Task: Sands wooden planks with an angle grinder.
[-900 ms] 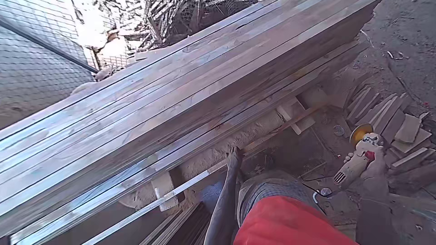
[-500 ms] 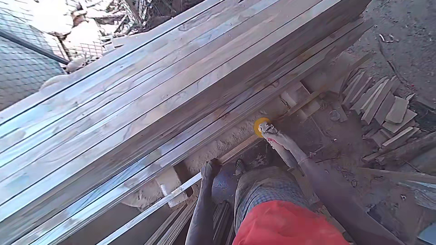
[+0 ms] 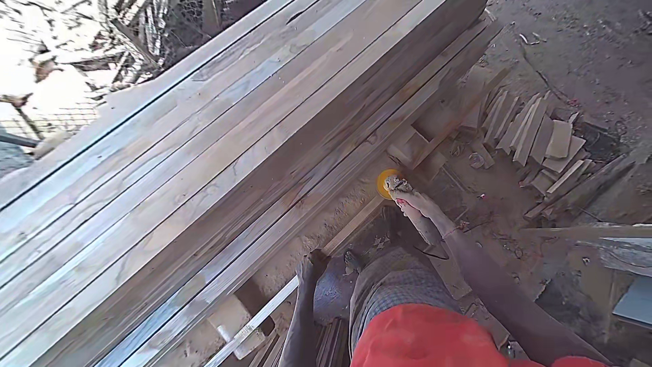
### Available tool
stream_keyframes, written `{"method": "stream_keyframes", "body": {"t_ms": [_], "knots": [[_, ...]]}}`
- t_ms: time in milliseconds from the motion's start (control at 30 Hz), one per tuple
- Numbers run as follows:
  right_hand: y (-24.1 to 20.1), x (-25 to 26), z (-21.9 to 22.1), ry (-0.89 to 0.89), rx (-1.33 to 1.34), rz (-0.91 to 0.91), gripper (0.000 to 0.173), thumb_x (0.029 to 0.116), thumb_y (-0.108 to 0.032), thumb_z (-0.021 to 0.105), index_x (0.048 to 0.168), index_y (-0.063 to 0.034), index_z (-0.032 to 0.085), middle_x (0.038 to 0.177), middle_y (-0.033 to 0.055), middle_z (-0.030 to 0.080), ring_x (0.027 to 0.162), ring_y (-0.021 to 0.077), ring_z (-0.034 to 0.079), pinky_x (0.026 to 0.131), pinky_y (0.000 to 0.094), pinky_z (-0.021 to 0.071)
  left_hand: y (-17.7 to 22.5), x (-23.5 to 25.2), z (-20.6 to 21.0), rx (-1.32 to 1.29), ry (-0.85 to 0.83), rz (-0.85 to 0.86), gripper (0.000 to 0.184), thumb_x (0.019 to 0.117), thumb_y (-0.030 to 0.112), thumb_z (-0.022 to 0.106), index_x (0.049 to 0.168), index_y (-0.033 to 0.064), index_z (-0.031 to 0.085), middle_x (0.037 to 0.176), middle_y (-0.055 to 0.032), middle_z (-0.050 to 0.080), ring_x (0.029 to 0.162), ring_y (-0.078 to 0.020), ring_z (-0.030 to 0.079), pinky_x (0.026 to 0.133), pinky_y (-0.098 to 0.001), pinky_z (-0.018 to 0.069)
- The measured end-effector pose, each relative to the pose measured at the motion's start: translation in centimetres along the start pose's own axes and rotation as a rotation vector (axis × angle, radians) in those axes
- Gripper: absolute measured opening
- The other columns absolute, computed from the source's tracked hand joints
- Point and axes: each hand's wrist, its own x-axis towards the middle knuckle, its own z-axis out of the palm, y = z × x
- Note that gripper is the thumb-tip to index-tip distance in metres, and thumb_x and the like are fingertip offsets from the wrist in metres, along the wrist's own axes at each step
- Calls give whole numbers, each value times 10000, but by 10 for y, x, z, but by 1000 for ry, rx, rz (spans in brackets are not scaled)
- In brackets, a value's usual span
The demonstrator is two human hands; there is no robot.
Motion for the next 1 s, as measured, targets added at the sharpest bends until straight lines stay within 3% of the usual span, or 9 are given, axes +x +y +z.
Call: {"method": "stream_keyframes", "body": {"t_ms": [167,267,333,400,500,700,800,867,1000], "knots": [[-15,42,-134,231,194,-49,745,799,-802,646,1208,-180,688,974,79,701,799,218,678,705,455,583,51,13,0,21,20,-38,492,872,571,702,1182,190,723,1133,-119,751,1106,-340,702,917,-632,531],[-23,77,-206,357,364,-45,762,852,-775,602,1279,-145,634,1023,112,692,814,234,692,709,455,600,59,19,2,55,31,-86,486,856,550,724,1223,233,720,1165,-101,750,1129,-334,694,939,-634,517],[-31,86,-239,435,453,-35,765,888,-726,603,1385,-145,580,1179,149,666,958,279,688,795,503,596,59,17,2,60,40,-102,469,852,539,736,1216,244,723,1150,-103,755,1104,-338,704,916,-644,522],[-34,85,-252,485,460,-32,791,866,-740,618,1384,-142,586,1206,151,663,993,283,686,817,511,592,60,18,2,40,44,-109,456,846,522,746,1210,248,726,1146,-106,755,1093,-340,707,899,-650,526],[-18,86,-230,392,320,-12,745,876,-757,587,1327,-166,633,1121,114,697,932,243,699,795,479,599,65,15,-3,34,28,-118,458,850,518,737,1224,254,722,1159,-101,751,1108,-333,703,896,-642,532],[-22,16,-50,-20,16,-86,590,836,-727,682,1050,-178,714,794,13,666,632,120,635,604,324,571,61,10,-3,59,94,-70,455,835,550,709,1164,236,737,1099,-97,763,1052,-326,723,857,-621,554],[-23,-9,30,-205,-239,-115,618,847,-731,660,1115,-176,698,909,3,658,756,106,602,729,353,525,61,1,-5,105,128,-37,455,870,566,673,1164,225,740,1090,-105,766,1041,-330,729,850,-620,559],[-24,-21,62,-210,-417,-114,748,804,-797,634,1106,-114,683,982,78,685,869,207,653,819,488,527,55,-3,-3,107,157,-6,461,878,567,674,1165,212,745,1086,-114,769,1036,-334,733,856,-619,558],[-22,-26,49,-172,-377,-87,744,817,-778,643,1123,-101,681,1014,86,689,907,218,657,848,503,521,33,-33,-12,0,144,-4,526,876,535,731,1189,113,757,1130,-182,753,1138,-391,691,990,-643,492]]}}
